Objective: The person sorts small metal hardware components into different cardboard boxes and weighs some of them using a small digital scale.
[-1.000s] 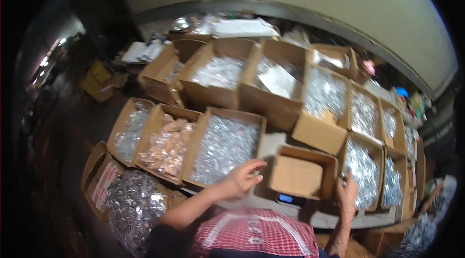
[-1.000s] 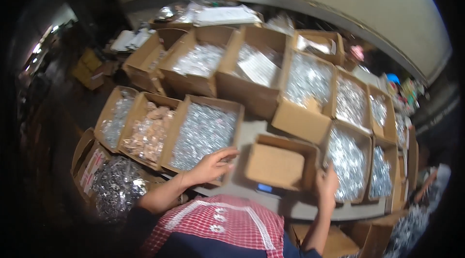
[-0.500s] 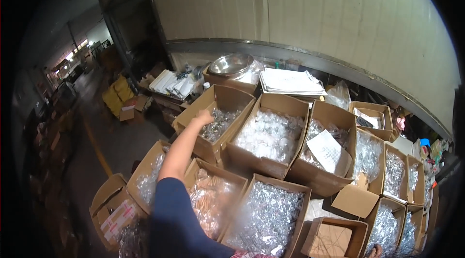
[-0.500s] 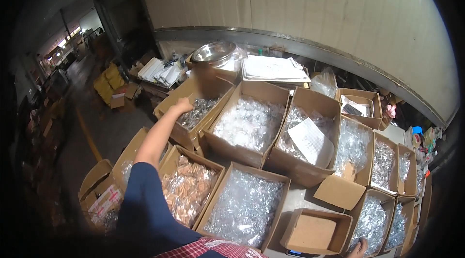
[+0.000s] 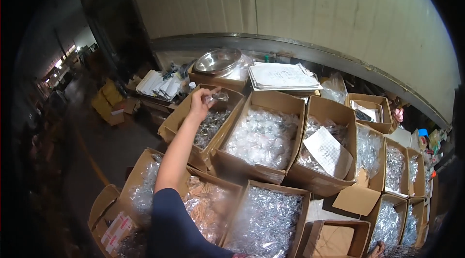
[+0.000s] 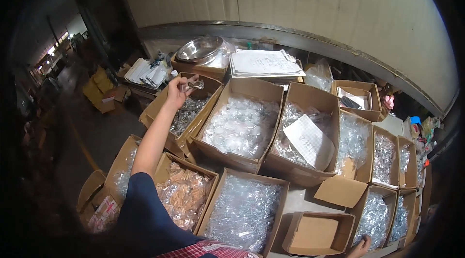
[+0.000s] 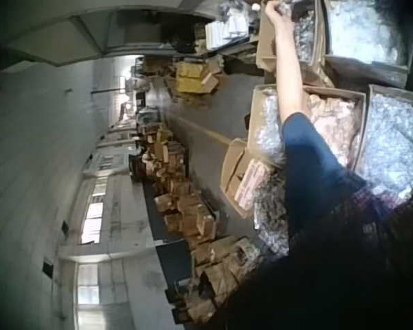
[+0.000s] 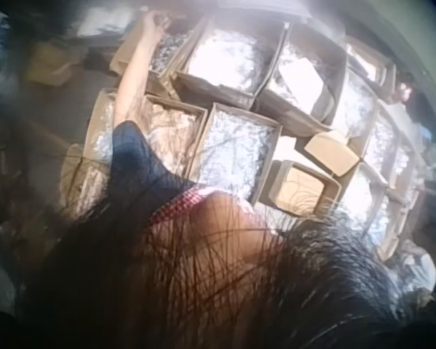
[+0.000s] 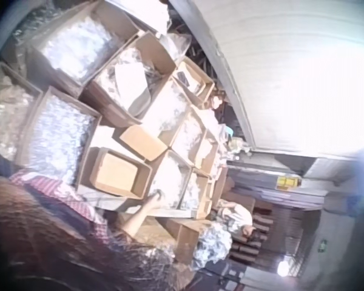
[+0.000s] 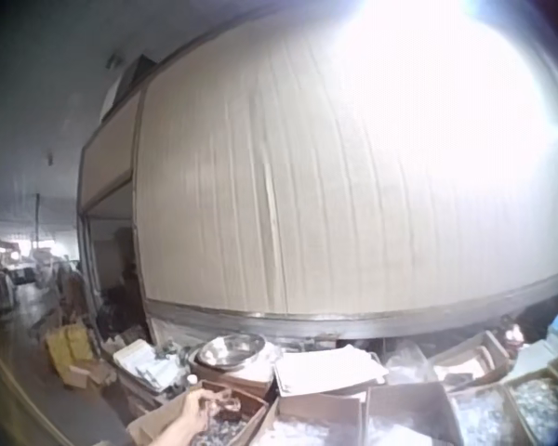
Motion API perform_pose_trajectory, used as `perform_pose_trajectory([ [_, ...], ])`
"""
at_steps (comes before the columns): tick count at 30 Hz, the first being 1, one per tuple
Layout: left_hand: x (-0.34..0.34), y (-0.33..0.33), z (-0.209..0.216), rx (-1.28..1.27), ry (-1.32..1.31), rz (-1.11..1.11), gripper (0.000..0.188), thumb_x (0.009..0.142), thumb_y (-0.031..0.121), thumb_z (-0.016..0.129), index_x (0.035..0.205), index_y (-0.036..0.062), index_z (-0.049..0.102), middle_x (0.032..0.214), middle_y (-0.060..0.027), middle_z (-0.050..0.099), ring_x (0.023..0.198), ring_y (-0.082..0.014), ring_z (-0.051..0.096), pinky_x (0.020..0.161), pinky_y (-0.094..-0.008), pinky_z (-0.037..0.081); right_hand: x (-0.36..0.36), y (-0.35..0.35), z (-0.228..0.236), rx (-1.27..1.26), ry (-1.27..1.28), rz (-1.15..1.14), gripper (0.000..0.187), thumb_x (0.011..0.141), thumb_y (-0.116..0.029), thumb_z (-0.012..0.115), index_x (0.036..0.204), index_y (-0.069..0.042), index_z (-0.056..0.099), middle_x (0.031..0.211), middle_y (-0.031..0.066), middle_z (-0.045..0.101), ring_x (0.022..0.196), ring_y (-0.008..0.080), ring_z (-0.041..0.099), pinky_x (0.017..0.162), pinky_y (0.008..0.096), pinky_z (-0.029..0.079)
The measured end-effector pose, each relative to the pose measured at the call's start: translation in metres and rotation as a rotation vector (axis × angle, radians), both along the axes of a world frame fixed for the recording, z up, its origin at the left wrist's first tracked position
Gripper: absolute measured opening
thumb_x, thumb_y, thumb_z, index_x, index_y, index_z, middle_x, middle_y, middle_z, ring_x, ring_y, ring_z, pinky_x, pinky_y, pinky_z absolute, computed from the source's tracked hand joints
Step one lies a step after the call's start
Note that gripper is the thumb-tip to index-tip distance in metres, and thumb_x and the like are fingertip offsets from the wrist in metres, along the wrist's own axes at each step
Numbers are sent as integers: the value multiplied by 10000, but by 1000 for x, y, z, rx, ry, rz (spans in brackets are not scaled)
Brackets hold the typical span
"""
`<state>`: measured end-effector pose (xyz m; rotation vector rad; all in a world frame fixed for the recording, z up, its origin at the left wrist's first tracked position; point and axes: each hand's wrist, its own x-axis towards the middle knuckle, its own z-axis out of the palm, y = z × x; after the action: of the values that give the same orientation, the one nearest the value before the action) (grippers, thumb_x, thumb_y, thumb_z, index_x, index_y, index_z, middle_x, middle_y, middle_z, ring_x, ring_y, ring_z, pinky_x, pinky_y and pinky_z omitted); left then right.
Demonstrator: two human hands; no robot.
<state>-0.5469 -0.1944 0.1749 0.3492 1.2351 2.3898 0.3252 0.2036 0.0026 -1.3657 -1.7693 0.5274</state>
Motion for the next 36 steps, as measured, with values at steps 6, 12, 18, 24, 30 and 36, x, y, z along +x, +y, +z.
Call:
perform_pose_trajectory([
  [6, 57, 65, 47, 24, -224, -406, 155, 837, 177, 588, 756, 54, 538, 657, -20, 497, 468, -89, 382, 409, -227, 293, -12, -2, -2, 78, -19, 32, 230, 858, 1, 444, 1018, 54, 600, 985, 128, 612, 911, 235, 589, 864, 331, 471],
  [12, 140, 179, -6, -1349, 771, -638, 564, 712, 424, 782, 972, -55, 636, 851, -129, 650, 751, -178, 605, 639, -323, 496, -6, -5, -2, 101, 84, -44, 253, 848, -5, 446, 1038, 57, 602, 1014, 136, 622, 928, 244, 602, 876, 340, 471],
  [18, 112, 174, -44, -1106, 803, -378, 259, 751, 285, 691, 837, 41, 695, 792, -78, 674, 692, -146, 597, 626, -304, 478, -27, -16, 16, 171, 41, 31, 219, 835, -6, 440, 966, 60, 602, 980, 146, 612, 933, 261, 583, 879, 350, 460],
  [24, 136, 206, 51, -661, 582, -397, 181, 781, 226, 632, 844, 57, 635, 701, -32, 607, 509, -98, 493, 447, -237, 351, -41, -24, 31, 211, -93, -117, 182, 826, -9, 468, 942, 19, 605, 958, 146, 621, 890, 291, 591, 822, 358, 472],
  [30, 212, 353, 33, -1142, 1411, -295, 337, 691, 288, 698, 864, -1, 702, 877, -185, 698, 846, -300, 685, 754, -427, 526, -44, -26, 35, 247, -95, -147, 170, 811, 22, 458, 909, 29, 597, 917, 141, 614, 843, 284, 587, 790, 351, 475],
  [36, 211, 451, -56, -1416, 1653, -223, 255, 722, 220, 612, 901, 79, 727, 960, -163, 696, 917, -335, 670, 806, -433, 533, -47, -26, 43, 269, -20, -136, 166, 744, 12, 493, 833, 10, 633, 895, 145, 650, 858, 292, 601, 797, 363, 475],
])
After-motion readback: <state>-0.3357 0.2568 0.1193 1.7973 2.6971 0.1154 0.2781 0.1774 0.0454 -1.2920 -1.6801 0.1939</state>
